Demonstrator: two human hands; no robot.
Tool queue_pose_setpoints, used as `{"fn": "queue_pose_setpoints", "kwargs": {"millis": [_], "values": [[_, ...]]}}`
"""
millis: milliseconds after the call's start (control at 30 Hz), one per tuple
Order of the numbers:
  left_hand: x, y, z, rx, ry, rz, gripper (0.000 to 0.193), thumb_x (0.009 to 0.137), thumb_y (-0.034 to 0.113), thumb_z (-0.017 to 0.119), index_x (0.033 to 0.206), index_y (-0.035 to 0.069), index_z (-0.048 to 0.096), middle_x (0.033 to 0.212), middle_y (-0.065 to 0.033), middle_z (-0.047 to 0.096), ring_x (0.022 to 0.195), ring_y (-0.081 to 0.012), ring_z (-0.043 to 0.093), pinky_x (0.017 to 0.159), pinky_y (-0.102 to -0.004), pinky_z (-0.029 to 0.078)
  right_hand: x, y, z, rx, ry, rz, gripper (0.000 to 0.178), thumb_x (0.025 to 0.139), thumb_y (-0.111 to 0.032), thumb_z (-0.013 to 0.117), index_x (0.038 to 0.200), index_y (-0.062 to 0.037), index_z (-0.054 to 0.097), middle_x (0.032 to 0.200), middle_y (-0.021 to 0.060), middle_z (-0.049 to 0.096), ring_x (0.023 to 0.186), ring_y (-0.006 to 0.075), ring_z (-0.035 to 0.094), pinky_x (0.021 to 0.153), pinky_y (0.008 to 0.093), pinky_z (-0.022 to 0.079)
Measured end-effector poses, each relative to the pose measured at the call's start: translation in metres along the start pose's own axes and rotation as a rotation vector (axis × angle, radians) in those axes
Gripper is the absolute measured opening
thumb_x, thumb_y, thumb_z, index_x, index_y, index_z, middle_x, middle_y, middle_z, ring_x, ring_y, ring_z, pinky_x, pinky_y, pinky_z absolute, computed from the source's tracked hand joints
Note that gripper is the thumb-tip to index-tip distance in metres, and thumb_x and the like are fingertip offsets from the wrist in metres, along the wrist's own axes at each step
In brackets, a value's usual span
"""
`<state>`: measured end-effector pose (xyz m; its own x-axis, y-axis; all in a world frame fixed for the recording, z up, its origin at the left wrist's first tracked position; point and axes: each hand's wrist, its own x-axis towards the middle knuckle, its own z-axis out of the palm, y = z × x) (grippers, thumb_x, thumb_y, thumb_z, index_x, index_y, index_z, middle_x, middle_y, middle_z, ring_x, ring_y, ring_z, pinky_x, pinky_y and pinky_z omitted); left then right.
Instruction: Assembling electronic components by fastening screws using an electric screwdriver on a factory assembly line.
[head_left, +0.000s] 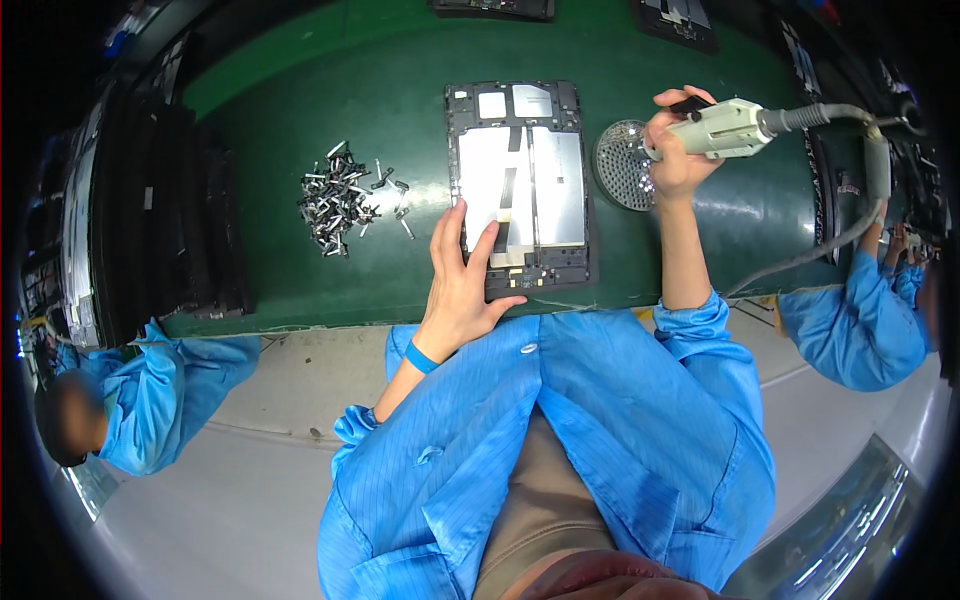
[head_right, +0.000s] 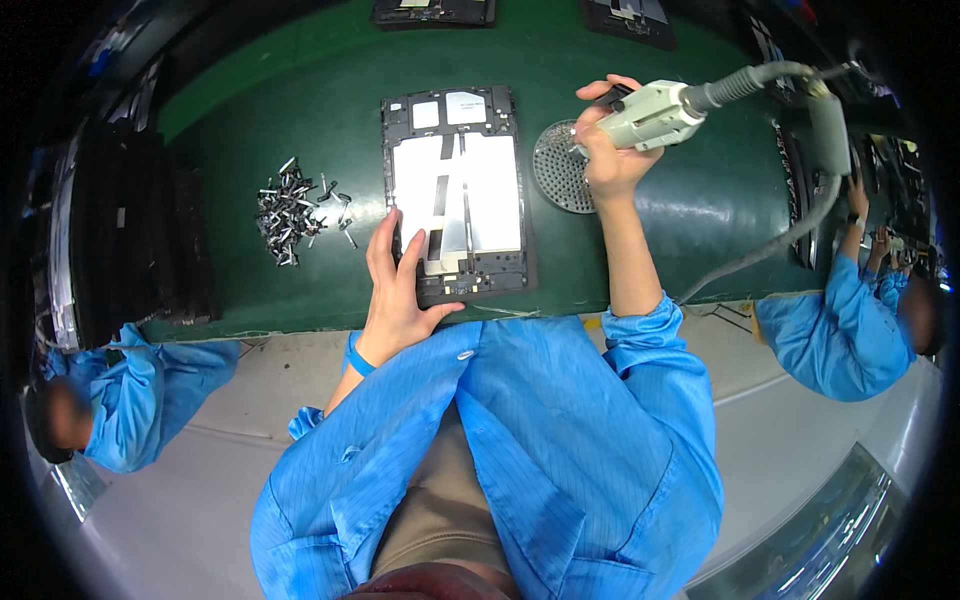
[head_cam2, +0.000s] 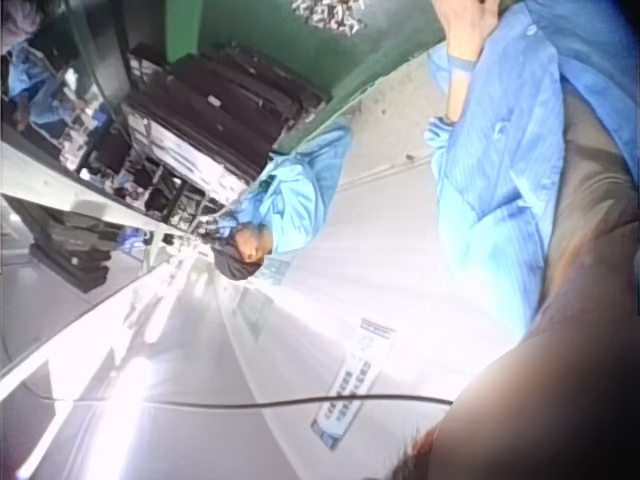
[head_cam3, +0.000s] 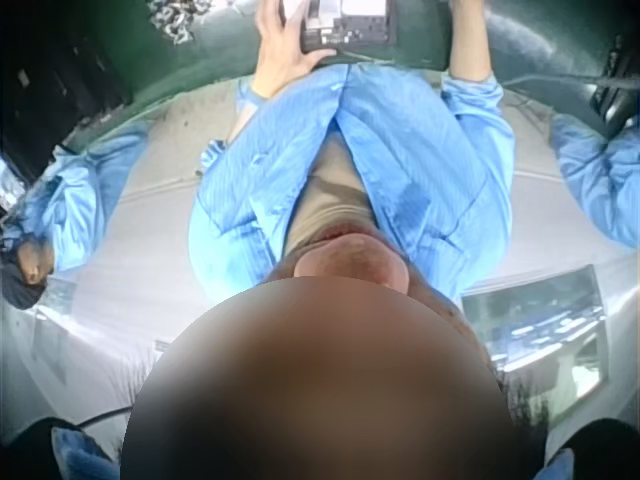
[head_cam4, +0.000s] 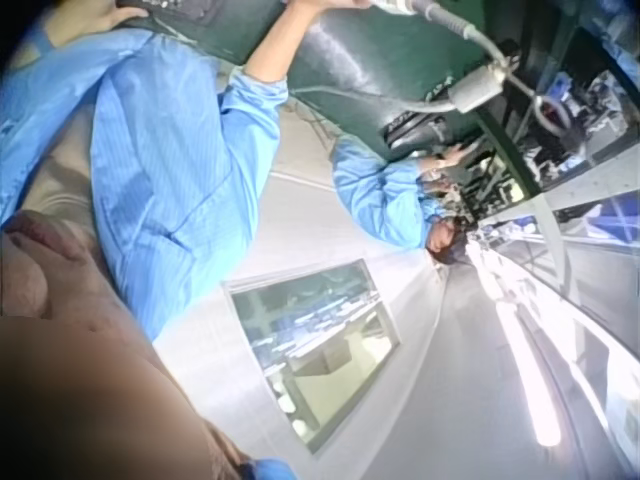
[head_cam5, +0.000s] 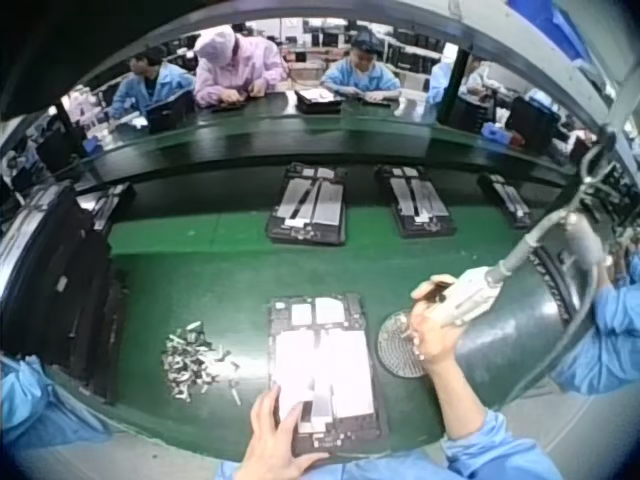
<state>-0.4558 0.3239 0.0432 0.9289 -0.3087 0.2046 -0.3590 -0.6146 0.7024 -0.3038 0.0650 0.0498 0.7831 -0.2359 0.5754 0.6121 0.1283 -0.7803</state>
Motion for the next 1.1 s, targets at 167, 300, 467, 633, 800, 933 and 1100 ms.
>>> {"fn": "queue_pose_setpoints", "kwargs": {"millis": [167, 300, 467, 633, 800, 933, 1100], "values": [[-0.007, -0.005, -0.007, -0.042, -0.01, -0.039, 0.105, 0.053, 0.013, 0.085, 0.14, 0.011, 0.026, 0.145, -0.0258, 0.01, 0.131, -0.0485, 0.019, 0.105, -0.0524, 0.028, 0.005, -0.014, 0.018, 0.09, 0.009, -0.011, 0.05, 0.065, 0.006, 0.053, 0.114, 0.0049, 0.045, 0.091, 0.0193, 0.058, 0.051, 0.0124, 0.052, 0.05, 0.0241, 0.045], [0.006, 0.005, -0.028, -0.108, 0.023, -0.054, 0.092, 0.065, 0.015, 0.078, 0.14, 0.006, 0.025, 0.144, -0.027, 0.014, 0.129, -0.0476, 0.023, 0.104, -0.0503, 0.029, 0.005, -0.022, 0.04, 0.24, -0.04, 0.015, 0.052, 0.064, 0.005, 0.053, 0.116, 0.0052, 0.044, 0.092, 0.0197, 0.057, 0.049, 0.0129, 0.049, 0.046, 0.0246, 0.042], [0.041, -0.043, -0.072, 0.282, 0.314, -0.173, 0.019, 0.071, 0.0, 0.064, 0.09, 0.0, 0.058, 0.09, -0.0156, 0.054, 0.086, -0.0339, 0.052, 0.075, -0.042, 0.043, 0.0, -0.032, 0.062, 0.268, -0.116, 0.054, 0.054, 0.064, 0.005, 0.05, 0.117, 0.0017, 0.045, 0.097, 0.0167, 0.054, 0.052, 0.0129, 0.048, 0.049, 0.0267, 0.044], [0.028, -0.062, -0.099, 0.163, 0.175, -0.225, 0.012, 0.07, 0.001, 0.067, 0.08, 0.0, 0.063, 0.074, -0.0137, 0.057, 0.073, -0.032, 0.058, 0.064, -0.0401, 0.047, -0.002, -0.031, 0.068, 0.314, -0.133, 0.061, 0.055, 0.063, 0.004, 0.05, 0.118, 0.0009, 0.044, 0.097, 0.0165, 0.054, 0.052, 0.0126, 0.048, 0.048, 0.0254, 0.042], [0.021, -0.067, -0.079, 0.208, 0.095, -0.187, 0.013, 0.068, 0.005, 0.071, 0.077, 0.002, 0.062, 0.074, -0.0135, 0.055, 0.069, -0.0324, 0.057, 0.062, -0.04, 0.047, 0.001, -0.028, 0.072, 0.369, -0.111, 0.049, 0.054, 0.065, 0.008, 0.052, 0.118, 0.0035, 0.043, 0.095, 0.0203, 0.055, 0.05, 0.0131, 0.048, 0.047, 0.0257, 0.043], [0.023, -0.065, -0.077, 0.211, 0.108, -0.19, 0.008, 0.071, 0.002, 0.068, 0.074, 0.003, 0.061, 0.072, -0.013, 0.057, 0.066, -0.0324, 0.058, 0.059, -0.04, 0.047, 0.0, -0.028, 0.071, 0.357, -0.108, 0.05, 0.054, 0.064, 0.008, 0.052, 0.117, 0.0038, 0.043, 0.095, 0.0202, 0.055, 0.051, 0.013, 0.048, 0.047, 0.0255, 0.043], [0.054, -0.05, -0.092, -0.141, 0.163, -0.344, 0.005, 0.073, -0.002, 0.067, 0.078, -0.001, 0.065, 0.065, -0.0114, 0.065, 0.054, -0.0183, 0.063, 0.053, -0.027, 0.049, -0.001, -0.03, 0.075, 0.307, -0.101, 0.054, 0.053, 0.064, 0.005, 0.051, 0.116, 0.0006, 0.046, 0.096, 0.0165, 0.055, 0.051, 0.0128, 0.047, 0.048, 0.0256, 0.043]]}}
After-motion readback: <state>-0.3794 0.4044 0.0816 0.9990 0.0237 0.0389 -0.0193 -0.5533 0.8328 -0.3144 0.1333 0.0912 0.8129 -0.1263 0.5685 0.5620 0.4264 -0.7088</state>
